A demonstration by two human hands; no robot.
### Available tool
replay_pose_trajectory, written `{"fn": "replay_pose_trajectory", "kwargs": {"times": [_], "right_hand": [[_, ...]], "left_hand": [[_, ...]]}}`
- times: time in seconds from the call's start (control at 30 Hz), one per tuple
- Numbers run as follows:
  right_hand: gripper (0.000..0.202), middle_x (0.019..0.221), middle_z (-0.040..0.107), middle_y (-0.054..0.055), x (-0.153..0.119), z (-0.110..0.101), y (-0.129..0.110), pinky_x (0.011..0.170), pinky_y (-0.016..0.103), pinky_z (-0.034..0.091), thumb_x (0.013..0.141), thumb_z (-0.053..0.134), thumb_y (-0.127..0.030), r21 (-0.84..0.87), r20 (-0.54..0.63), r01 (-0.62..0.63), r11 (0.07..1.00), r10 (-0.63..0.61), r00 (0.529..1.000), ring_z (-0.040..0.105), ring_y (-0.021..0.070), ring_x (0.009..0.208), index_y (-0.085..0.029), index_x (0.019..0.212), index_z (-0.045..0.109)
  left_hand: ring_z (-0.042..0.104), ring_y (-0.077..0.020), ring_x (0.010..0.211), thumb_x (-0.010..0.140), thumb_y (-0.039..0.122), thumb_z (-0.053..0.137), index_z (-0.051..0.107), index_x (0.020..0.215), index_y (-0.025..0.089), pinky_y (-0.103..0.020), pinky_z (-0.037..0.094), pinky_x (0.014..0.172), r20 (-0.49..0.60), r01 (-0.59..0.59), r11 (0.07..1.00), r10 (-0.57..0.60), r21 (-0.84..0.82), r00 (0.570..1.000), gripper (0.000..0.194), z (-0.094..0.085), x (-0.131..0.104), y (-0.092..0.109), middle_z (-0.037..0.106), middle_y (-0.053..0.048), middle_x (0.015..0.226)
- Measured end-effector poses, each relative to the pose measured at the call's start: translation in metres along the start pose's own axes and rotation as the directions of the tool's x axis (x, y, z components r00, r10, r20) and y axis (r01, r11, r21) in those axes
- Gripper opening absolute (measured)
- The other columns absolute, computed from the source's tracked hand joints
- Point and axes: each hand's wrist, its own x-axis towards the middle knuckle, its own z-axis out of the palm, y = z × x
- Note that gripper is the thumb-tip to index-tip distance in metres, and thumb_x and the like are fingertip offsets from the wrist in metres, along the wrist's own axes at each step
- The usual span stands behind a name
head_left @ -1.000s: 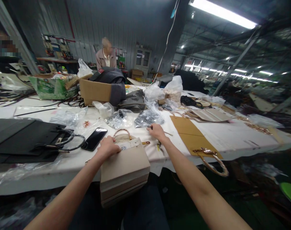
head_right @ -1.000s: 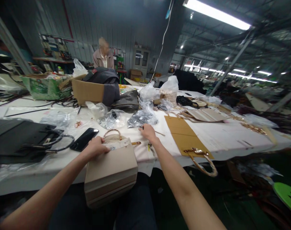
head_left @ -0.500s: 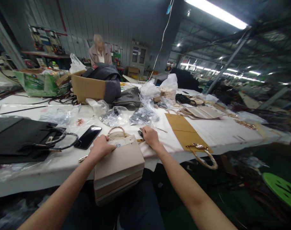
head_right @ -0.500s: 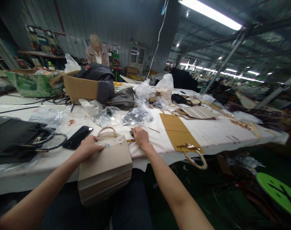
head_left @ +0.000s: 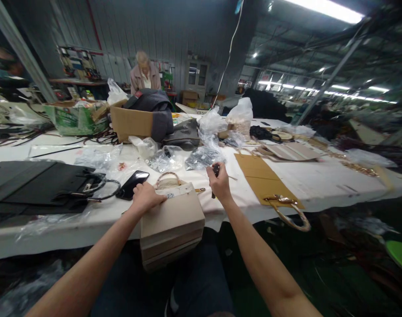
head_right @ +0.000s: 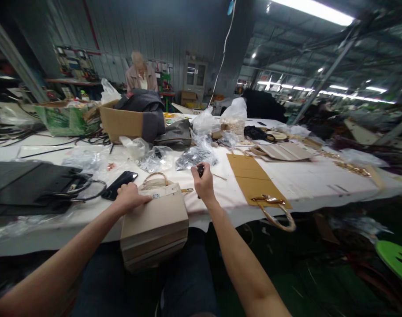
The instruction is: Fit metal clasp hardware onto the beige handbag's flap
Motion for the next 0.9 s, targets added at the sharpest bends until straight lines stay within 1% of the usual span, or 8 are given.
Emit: {"fn": "replay_pose_trajectory", "kwargs": {"times": [0.1, 0.23, 0.3, 0.4, 0.5, 0.63, 0.77, 0.9], "right_hand": [[0.031, 0.084, 0.065, 0.0, -0.023, 0.012, -0.032, 0.069, 0.028, 0.048, 0.107, 0.067, -0.051, 0.057, 0.145, 0.041, 0.998, -0.049, 0.988, 0.061, 0.0178, 0.073, -0.022, 0.117, 0.063], [0.009, 0.093, 0.074, 0.004, -0.051, 0.046, -0.05, 0.08, 0.031, 0.048, 0.105, 0.07, -0.028, -0.131, 0.422, 0.08, 0.988, -0.018, 0.906, 0.07, 0.0216, 0.086, -0.021, 0.11, 0.067], [0.008, 0.103, 0.076, 0.008, -0.06, 0.06, -0.046, 0.083, 0.032, 0.047, 0.103, 0.073, -0.023, -0.288, 0.447, 0.158, 0.944, -0.013, 0.894, 0.07, 0.0246, 0.094, -0.02, 0.107, 0.066], [0.008, 0.11, 0.076, 0.01, -0.067, 0.068, -0.037, 0.084, 0.033, 0.045, 0.106, 0.07, -0.025, -0.394, 0.442, 0.206, 0.896, -0.011, 0.897, 0.069, 0.0266, 0.1, -0.021, 0.111, 0.066], [0.007, 0.109, 0.076, 0.009, -0.067, 0.064, -0.036, 0.082, 0.033, 0.044, 0.108, 0.069, -0.027, -0.419, 0.46, 0.211, 0.883, 0.006, 0.888, 0.069, 0.026, 0.096, -0.021, 0.111, 0.066], [0.008, 0.11, 0.076, 0.01, -0.063, 0.059, -0.041, 0.081, 0.033, 0.043, 0.108, 0.07, -0.028, -0.427, 0.504, 0.255, 0.867, -0.005, 0.864, 0.069, 0.0257, 0.098, -0.021, 0.108, 0.066], [0.009, 0.111, 0.076, 0.011, -0.062, 0.062, -0.042, 0.081, 0.033, 0.043, 0.109, 0.068, -0.029, -0.465, 0.529, 0.293, 0.835, -0.004, 0.849, 0.069, 0.0259, 0.099, -0.02, 0.109, 0.066], [0.009, 0.11, 0.076, 0.011, -0.06, 0.064, -0.039, 0.082, 0.034, 0.043, 0.109, 0.067, -0.029, -0.475, 0.548, 0.298, 0.828, 0.014, 0.836, 0.069, 0.0265, 0.099, -0.02, 0.107, 0.066]], "left_hand": [[0.061, -0.0483, 0.139, 0.068, 0.064, 0.089, 0.064, 0.14, 0.004, -0.045, 0.056, 0.103, 0.099, -0.013, 0.999, 0.016, -0.038, 0.995, 0.096, -0.009, 0.006, -0.002, 0.065, -0.033, 0.147], [0.075, -0.0344, 0.1, 0.072, 0.059, 0.083, 0.079, 0.102, 0.015, -0.034, 0.051, 0.074, 0.259, -0.078, 0.966, 0.143, -0.245, 0.955, 0.054, -0.026, 0.008, -0.007, 0.081, -0.014, 0.101], [0.072, -0.0279, 0.086, 0.074, 0.058, 0.08, 0.079, 0.083, 0.017, -0.032, 0.045, 0.068, 0.288, -0.127, 0.95, 0.212, -0.286, 0.934, 0.042, -0.032, 0.006, -0.01, 0.075, -0.007, 0.08], [0.063, -0.0223, 0.074, 0.069, 0.054, 0.083, 0.076, 0.07, 0.017, -0.031, 0.04, 0.064, 0.3, -0.129, 0.951, 0.216, -0.282, 0.929, 0.038, -0.038, 0.002, -0.012, 0.067, -0.003, 0.068], [0.063, -0.021, 0.072, 0.059, 0.053, 0.091, 0.075, 0.075, 0.017, -0.03, 0.041, 0.06, 0.391, -0.024, 0.919, 0.191, -0.394, 0.9, 0.042, -0.041, 0.0, -0.01, 0.068, -0.003, 0.071], [0.072, -0.0255, 0.081, 0.044, 0.059, 0.104, 0.077, 0.089, 0.018, -0.03, 0.053, 0.064, 0.581, 0.144, 0.851, 0.211, -0.504, 0.786, 0.067, -0.046, 0.002, -0.01, 0.078, -0.008, 0.086], [0.077, -0.0293, 0.085, 0.042, 0.069, 0.106, 0.079, 0.095, 0.018, -0.032, 0.058, 0.063, 0.672, 0.144, 0.872, 0.244, -0.468, 0.7, 0.079, -0.051, 0.011, -0.012, 0.083, -0.011, 0.094], [0.079, -0.0292, 0.083, 0.041, 0.06, 0.11, 0.079, 0.091, 0.018, -0.031, 0.06, 0.061, 0.715, 0.139, 0.883, 0.259, -0.447, 0.65, 0.072, -0.049, 0.021, -0.009, 0.084, -0.01, 0.092]]}}
